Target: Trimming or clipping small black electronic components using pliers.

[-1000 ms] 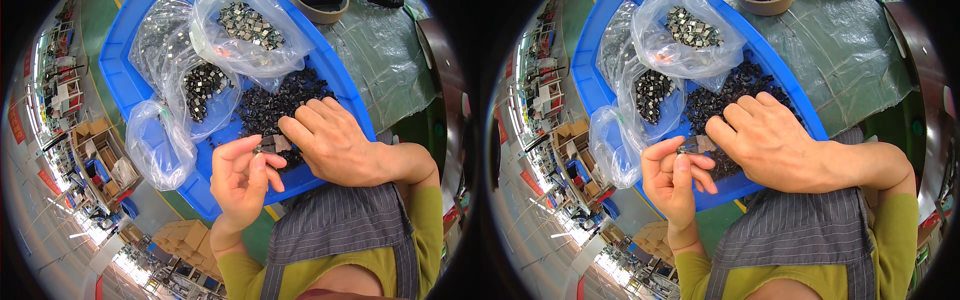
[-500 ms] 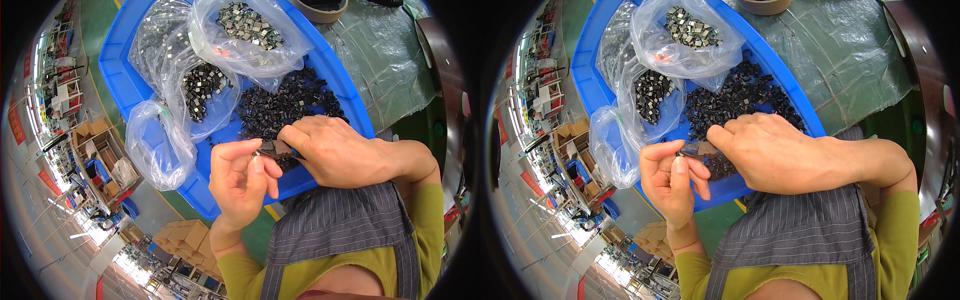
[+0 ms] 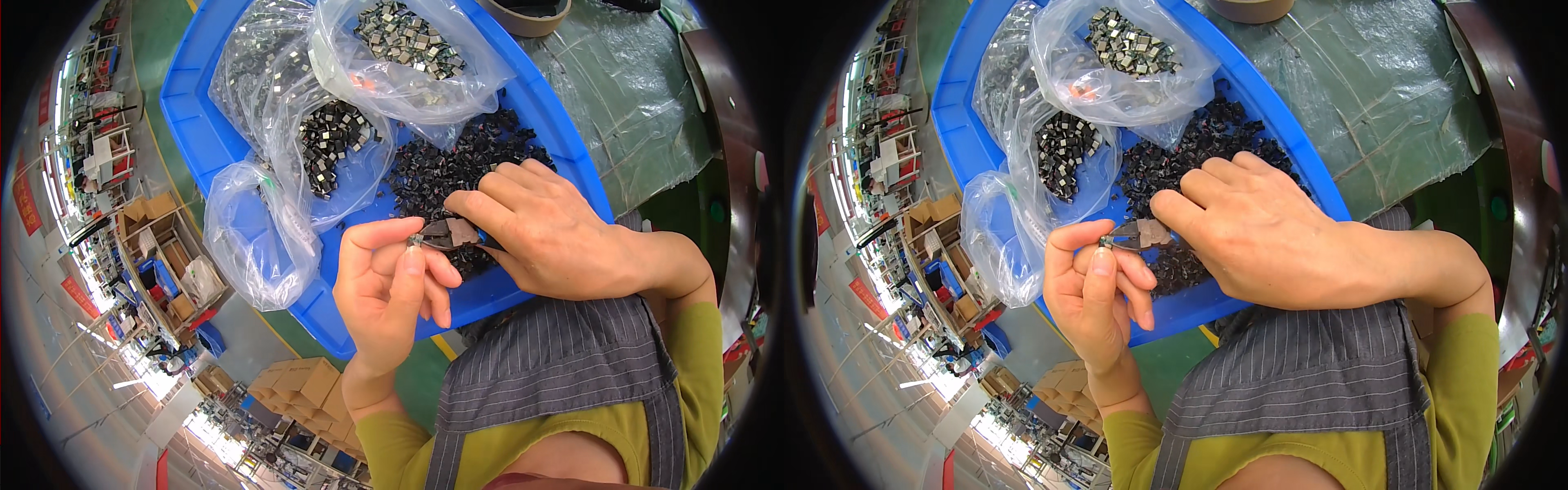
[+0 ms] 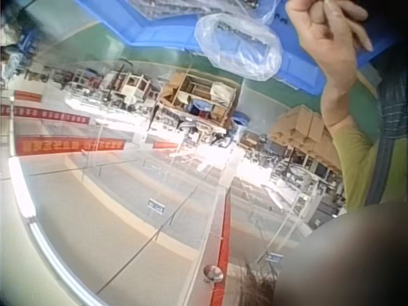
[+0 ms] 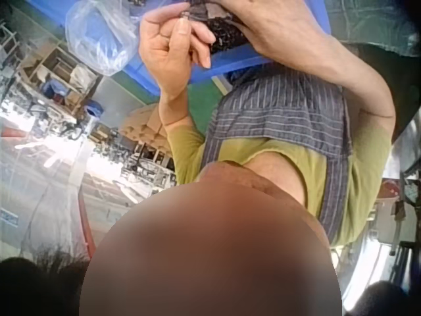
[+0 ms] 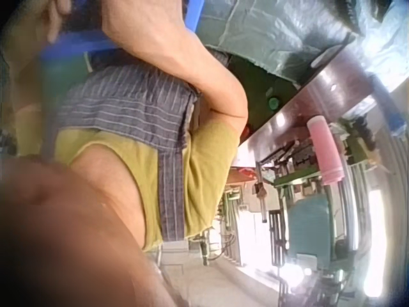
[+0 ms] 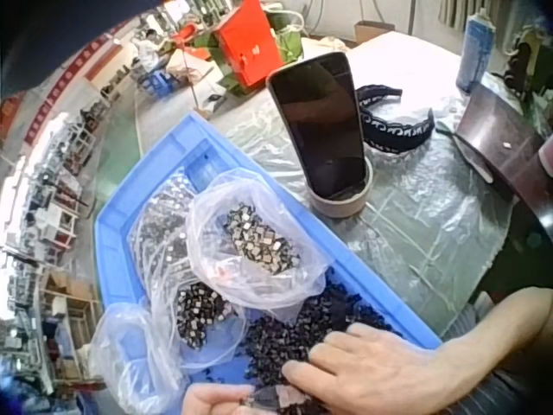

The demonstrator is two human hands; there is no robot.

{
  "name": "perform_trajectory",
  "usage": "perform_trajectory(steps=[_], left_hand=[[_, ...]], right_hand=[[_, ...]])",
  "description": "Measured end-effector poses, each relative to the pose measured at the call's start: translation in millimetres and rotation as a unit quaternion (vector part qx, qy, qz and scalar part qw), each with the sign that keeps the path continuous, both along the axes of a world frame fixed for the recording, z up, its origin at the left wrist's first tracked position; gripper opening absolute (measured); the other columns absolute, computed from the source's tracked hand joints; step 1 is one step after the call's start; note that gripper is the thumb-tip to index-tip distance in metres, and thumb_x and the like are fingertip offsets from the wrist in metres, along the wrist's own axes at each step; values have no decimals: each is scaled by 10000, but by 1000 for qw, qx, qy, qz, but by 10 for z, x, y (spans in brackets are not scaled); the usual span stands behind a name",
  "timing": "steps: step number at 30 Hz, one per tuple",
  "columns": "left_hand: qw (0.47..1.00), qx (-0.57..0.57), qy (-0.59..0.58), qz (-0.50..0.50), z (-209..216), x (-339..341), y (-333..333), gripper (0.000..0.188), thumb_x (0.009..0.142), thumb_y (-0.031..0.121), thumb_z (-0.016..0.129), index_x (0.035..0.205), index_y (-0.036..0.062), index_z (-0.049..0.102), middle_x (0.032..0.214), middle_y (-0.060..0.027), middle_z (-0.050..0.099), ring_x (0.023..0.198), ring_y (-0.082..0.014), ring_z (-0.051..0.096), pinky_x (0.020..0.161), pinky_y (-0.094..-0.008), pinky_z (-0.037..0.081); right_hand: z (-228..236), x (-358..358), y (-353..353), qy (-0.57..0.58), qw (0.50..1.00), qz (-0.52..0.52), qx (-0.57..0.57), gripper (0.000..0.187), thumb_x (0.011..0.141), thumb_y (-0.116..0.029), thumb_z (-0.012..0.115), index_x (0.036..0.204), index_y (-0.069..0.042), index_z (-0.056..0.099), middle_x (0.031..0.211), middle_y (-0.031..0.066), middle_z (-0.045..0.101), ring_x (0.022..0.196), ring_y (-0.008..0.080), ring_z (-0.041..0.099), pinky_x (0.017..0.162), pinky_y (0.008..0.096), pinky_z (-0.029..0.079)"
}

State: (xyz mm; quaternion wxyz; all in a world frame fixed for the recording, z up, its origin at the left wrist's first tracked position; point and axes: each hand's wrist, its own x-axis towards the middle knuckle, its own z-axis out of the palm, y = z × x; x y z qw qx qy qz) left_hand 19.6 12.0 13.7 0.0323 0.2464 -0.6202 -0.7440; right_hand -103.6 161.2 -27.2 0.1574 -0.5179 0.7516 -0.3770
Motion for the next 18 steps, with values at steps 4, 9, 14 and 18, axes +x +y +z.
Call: perform_trajectory(steps=[4,9,14,18], left_hand=[[1000,-15,5,-6,-8,9,-10,217,957,48,452,1163,-11,422,768,-147,642,480,-100,551,438,-183,390],[1000,-15,14,-11,-19,24,-9,230,951,22,449,1174,-19,411,792,-167,640,503,-108,558,474,-201,433],[999,-23,18,-19,-22,31,9,235,948,0,443,1179,-25,404,804,-180,637,511,-111,558,504,-213,462],[999,-20,29,-21,-26,23,28,245,950,4,442,1188,-23,390,810,-187,638,513,-114,561,498,-214,460]], right_hand=[[-22,7,-21,45,999,-9,-2,192,730,-64,587,911,-46,525,766,84,495,753,255,522,662,364,381],[-24,20,-35,83,996,-24,3,182,708,-80,583,878,-56,523,752,76,485,733,242,505,646,357,362],[-30,18,-17,90,996,-19,6,174,699,-78,580,858,-60,512,742,75,485,725,243,507,640,356,364],[-18,25,-6,85,996,-19,8,173,700,-77,574,856,-55,501,732,82,490,709,244,523,620,358,384]])
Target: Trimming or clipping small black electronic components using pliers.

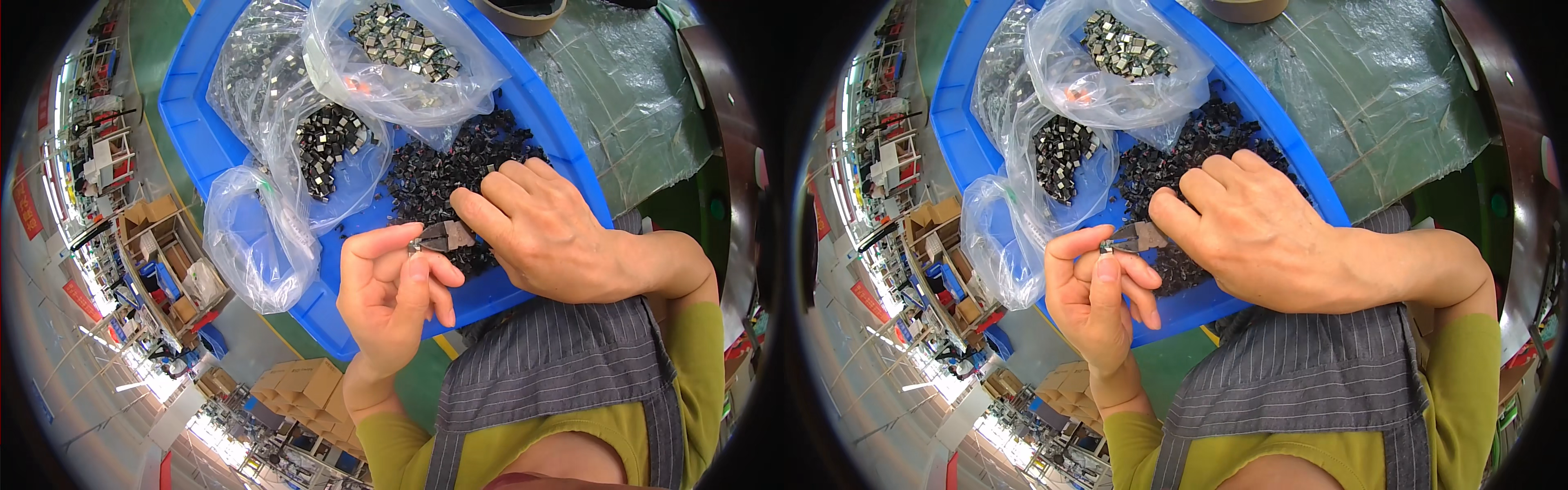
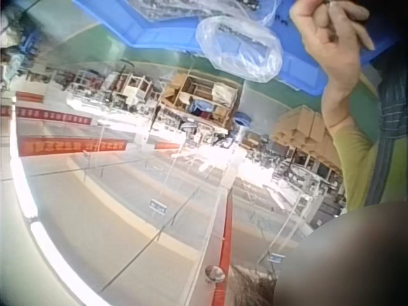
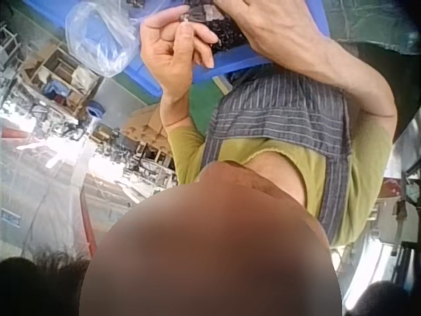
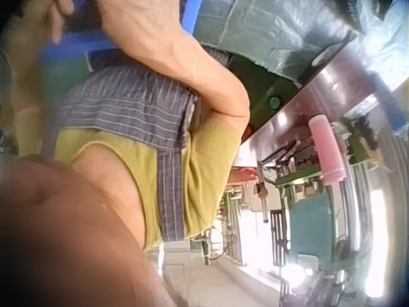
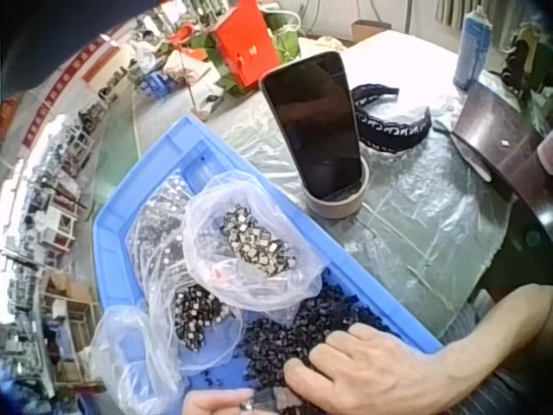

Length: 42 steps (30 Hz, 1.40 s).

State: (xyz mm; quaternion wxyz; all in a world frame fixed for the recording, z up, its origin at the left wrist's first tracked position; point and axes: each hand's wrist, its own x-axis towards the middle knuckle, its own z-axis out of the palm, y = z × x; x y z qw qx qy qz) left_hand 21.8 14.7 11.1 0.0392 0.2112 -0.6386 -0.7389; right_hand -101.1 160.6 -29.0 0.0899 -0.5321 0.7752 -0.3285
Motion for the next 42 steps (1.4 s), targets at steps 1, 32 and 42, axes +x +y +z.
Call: perform_trajectory(steps=[1,32,42], left_hand=[[1000,5,4,3,2,5,5,249,950,4,442,1191,-23,385,814,-191,639,514,-114,562,496,-215,460],[999,-32,6,-16,-12,27,7,265,959,6,429,1215,-17,361,864,-201,654,552,-130,600,501,-208,462],[996,-73,34,-26,-16,23,17,240,956,26,444,1185,-14,384,840,-190,652,558,-138,598,518,-221,470]], right_hand=[[7,4,2,0,1000,0,0,173,700,-77,574,856,-55,501,732,82,490,709,244,523,620,358,384],[19,-8,0,-27,1000,12,3,213,707,-66,572,906,-35,504,765,93,502,730,258,531,639,364,398],[27,4,31,-143,988,58,-1,215,696,-26,597,873,-5,479,754,158,568,721,345,601,650,428,477]])
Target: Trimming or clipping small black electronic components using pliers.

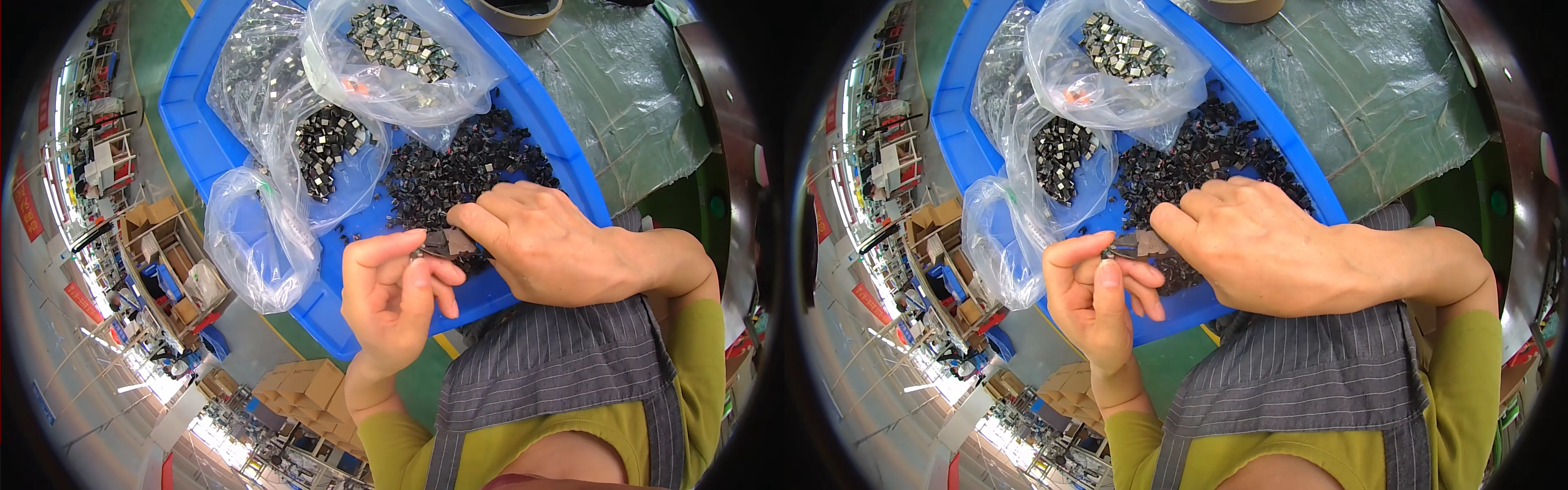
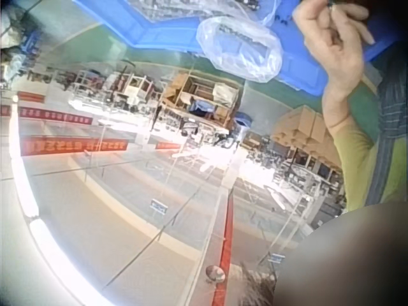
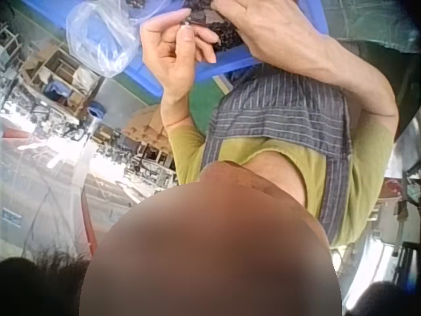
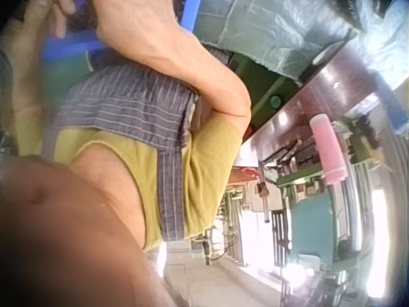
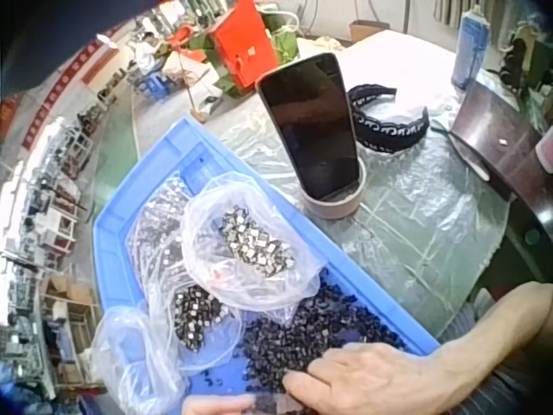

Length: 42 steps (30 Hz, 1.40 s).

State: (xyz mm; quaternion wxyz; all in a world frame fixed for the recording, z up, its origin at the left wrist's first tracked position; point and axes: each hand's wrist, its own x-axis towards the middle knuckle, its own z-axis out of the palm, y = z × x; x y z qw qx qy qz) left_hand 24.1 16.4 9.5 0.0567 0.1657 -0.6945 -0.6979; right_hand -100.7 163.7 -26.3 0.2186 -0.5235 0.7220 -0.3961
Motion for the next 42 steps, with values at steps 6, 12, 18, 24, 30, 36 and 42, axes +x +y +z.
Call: perform_trajectory(steps=[6,12,18,24,30,36,42], left_hand=[[997,59,-48,26,42,-11,-20,233,953,20,435,1180,-17,397,813,-171,641,530,-111,558,517,-218,466],[998,42,-44,25,22,-15,-17,254,947,-16,428,1197,-30,386,805,-171,638,526,-97,545,507,-208,455],[998,14,-51,18,26,-32,10,277,939,-36,432,1211,-34,378,808,-166,632,530,-90,533,505,-203,445],[998,-21,-55,12,29,-37,16,285,938,-27,437,1216,-32,375,799,-157,625,535,-92,530,504,-207,443],[995,86,-37,47,76,-13,-50,223,951,23,425,1170,-11,400,767,-146,633,493,-99,522,476,-199,420],[994,87,-59,43,52,-22,-55,208,952,45,430,1154,10,398,761,-147,651,494,-103,546,444,-195,385],[994,87,-47,37,42,-17,-42,216,953,35,425,1163,-1,390,780,-156,650,504,-107,550,455,-200,410]], right_hand=[[-19,-22,-8,-82,996,23,17,201,716,-35,593,886,-11,488,771,155,578,738,335,608,669,420,481],[-37,-2,-47,125,991,-50,-10,207,703,-62,592,892,-39,510,762,88,505,734,255,531,658,364,398],[-30,-3,-36,136,989,-55,1,235,671,-71,604,886,-43,511,754,80,498,726,247,527,646,361,393],[-11,-34,17,-47,999,9,17,203,735,-62,620,897,-8,511,750,169,602,728,365,625,604,452,476],[161,-226,-20,-347,934,23,77,152,855,-88,575,917,28,499,779,243,603,766,405,615,633,487,476],[0,-101,-15,-92,996,-5,-12,156,793,-55,604,917,-6,524,771,161,579,753,361,590,648,442,460],[-13,-47,-23,46,998,-38,-16,206,717,-37,615,905,-34,531,774,100,530,762,282,562,668,381,435]])
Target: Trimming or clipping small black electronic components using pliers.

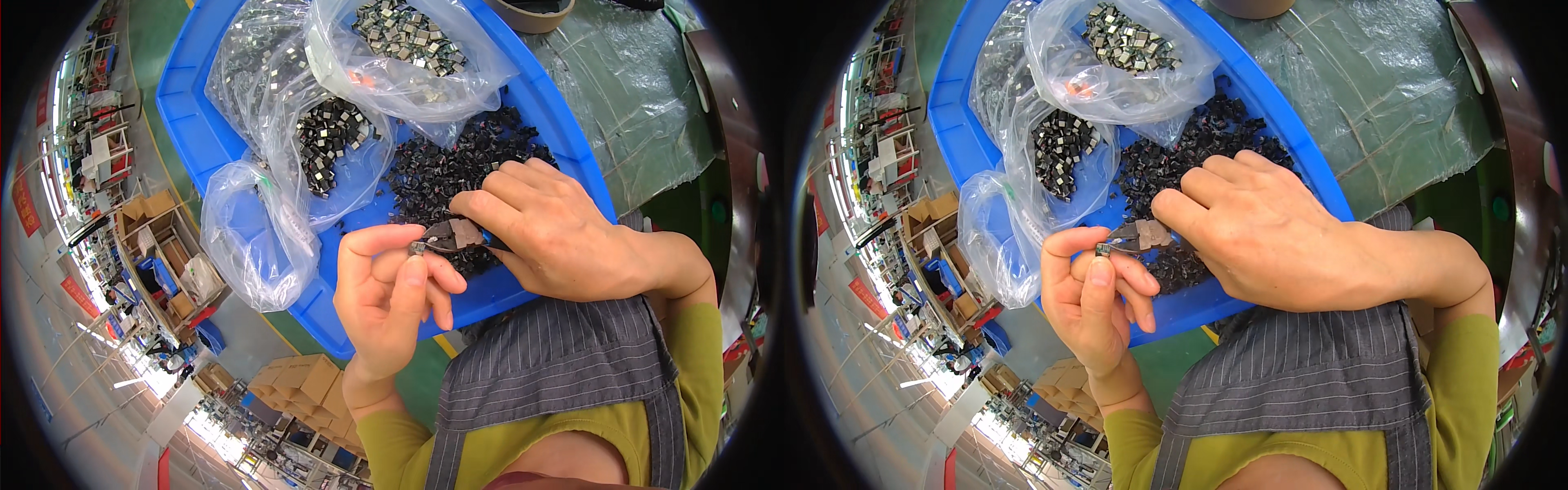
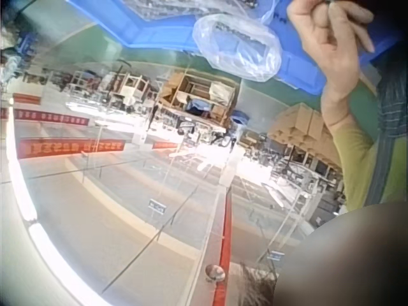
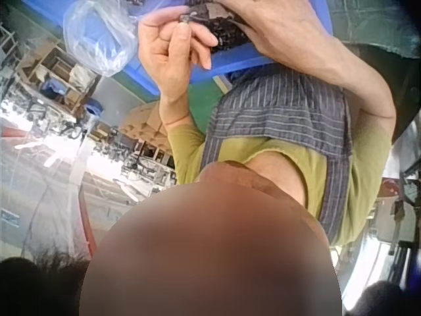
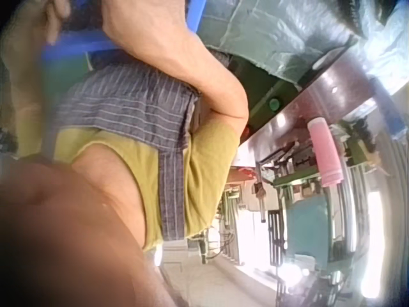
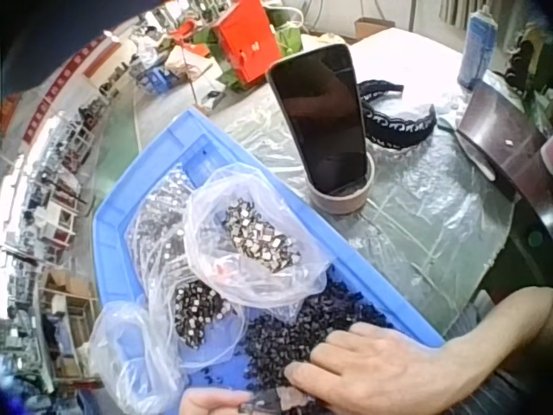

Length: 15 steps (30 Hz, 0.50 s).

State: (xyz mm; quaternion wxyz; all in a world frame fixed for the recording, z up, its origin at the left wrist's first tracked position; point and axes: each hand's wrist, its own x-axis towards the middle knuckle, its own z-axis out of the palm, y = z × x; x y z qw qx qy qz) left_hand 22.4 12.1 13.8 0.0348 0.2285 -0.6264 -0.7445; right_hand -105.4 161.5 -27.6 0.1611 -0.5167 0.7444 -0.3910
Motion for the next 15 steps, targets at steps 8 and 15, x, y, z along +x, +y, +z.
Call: perform_trajectory(steps=[8,15], left_hand=[[1000,-5,10,-9,-7,11,-1,228,952,8,426,1174,-12,382,811,-174,647,535,-113,560,510,-210,456],[984,-172,22,29,-44,-25,112,216,961,99,469,1129,-32,434,723,-154,652,448,-105,538,417,-174,363]], right_hand=[[-12,7,5,55,998,0,7,208,718,-64,598,915,-47,532,774,82,494,752,253,518,660,357,383],[-1,14,3,81,996,-24,12,200,718,-68,592,909,-50,535,761,73,479,739,242,501,652,354,369]])
